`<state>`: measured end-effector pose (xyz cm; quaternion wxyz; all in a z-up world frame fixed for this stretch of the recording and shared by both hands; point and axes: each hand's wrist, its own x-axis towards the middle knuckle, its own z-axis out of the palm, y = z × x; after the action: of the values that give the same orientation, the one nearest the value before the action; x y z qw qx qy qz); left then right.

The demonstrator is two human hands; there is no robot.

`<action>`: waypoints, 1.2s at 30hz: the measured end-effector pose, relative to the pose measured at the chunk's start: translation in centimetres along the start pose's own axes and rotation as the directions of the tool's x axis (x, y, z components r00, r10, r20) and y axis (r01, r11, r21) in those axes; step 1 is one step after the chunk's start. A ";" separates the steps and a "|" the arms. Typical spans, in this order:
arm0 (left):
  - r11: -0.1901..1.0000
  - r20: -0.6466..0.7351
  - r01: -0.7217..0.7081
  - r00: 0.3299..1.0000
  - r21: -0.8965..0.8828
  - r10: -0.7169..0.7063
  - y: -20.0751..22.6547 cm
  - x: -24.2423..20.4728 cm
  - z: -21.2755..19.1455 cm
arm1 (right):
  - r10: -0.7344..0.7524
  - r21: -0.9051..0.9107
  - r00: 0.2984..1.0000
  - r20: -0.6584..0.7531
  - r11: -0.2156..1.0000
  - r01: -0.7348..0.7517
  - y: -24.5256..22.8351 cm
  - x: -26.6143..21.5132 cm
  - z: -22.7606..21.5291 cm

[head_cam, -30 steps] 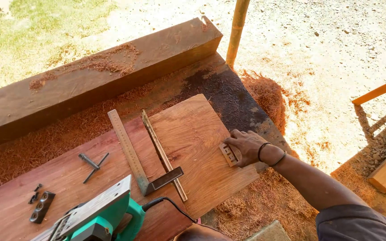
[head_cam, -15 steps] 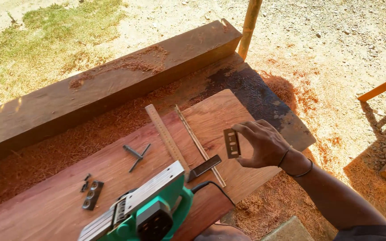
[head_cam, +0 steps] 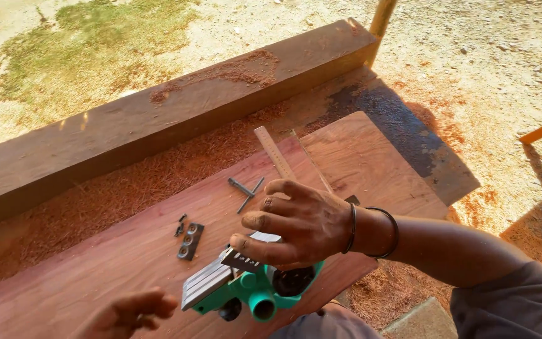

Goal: Adjusting the blades and components of an electric wood planer on a workbench.

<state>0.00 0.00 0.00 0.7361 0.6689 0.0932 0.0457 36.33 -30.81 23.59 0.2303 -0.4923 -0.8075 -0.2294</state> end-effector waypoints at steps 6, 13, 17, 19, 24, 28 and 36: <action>0.993 0.078 0.055 0.996 -0.101 -0.047 18.9 5.7 11.1 | -0.092 -0.006 0.995 -0.031 0.996 0.092 0.0 3.3 1.2; 0.964 0.064 0.194 0.981 -0.180 -0.185 18.3 7.7 12.2 | -0.137 -0.016 0.991 0.009 0.990 0.137 -0.8 4.6 2.4; 0.959 0.171 0.250 0.959 -0.135 -0.226 16.6 8.0 12.6 | -0.134 -0.013 0.991 0.005 0.991 0.134 -1.1 4.6 2.7; 0.940 0.192 0.272 0.953 -0.207 -0.233 15.8 8.2 12.7 | -0.133 -0.013 0.991 0.017 0.991 0.134 -1.1 4.4 2.9; 0.931 0.201 0.291 0.947 -0.221 -0.249 15.7 8.9 13.0 | -0.149 -0.029 0.988 0.034 0.988 0.150 -1.0 3.9 3.3; 0.927 0.177 0.318 0.942 -0.199 -0.285 15.4 9.7 13.1 | -0.130 -0.052 0.990 0.055 0.990 0.132 -0.6 3.6 3.5; 0.863 0.215 0.370 0.926 -0.343 -0.311 15.8 11.5 13.6 | -0.117 -0.038 0.990 0.074 0.992 0.120 1.5 2.0 4.9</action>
<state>14.88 -9.48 16.03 0.8523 0.4889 0.1428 -0.1194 36.12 -25.91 21.07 0.1767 -0.4564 -0.8379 -0.2419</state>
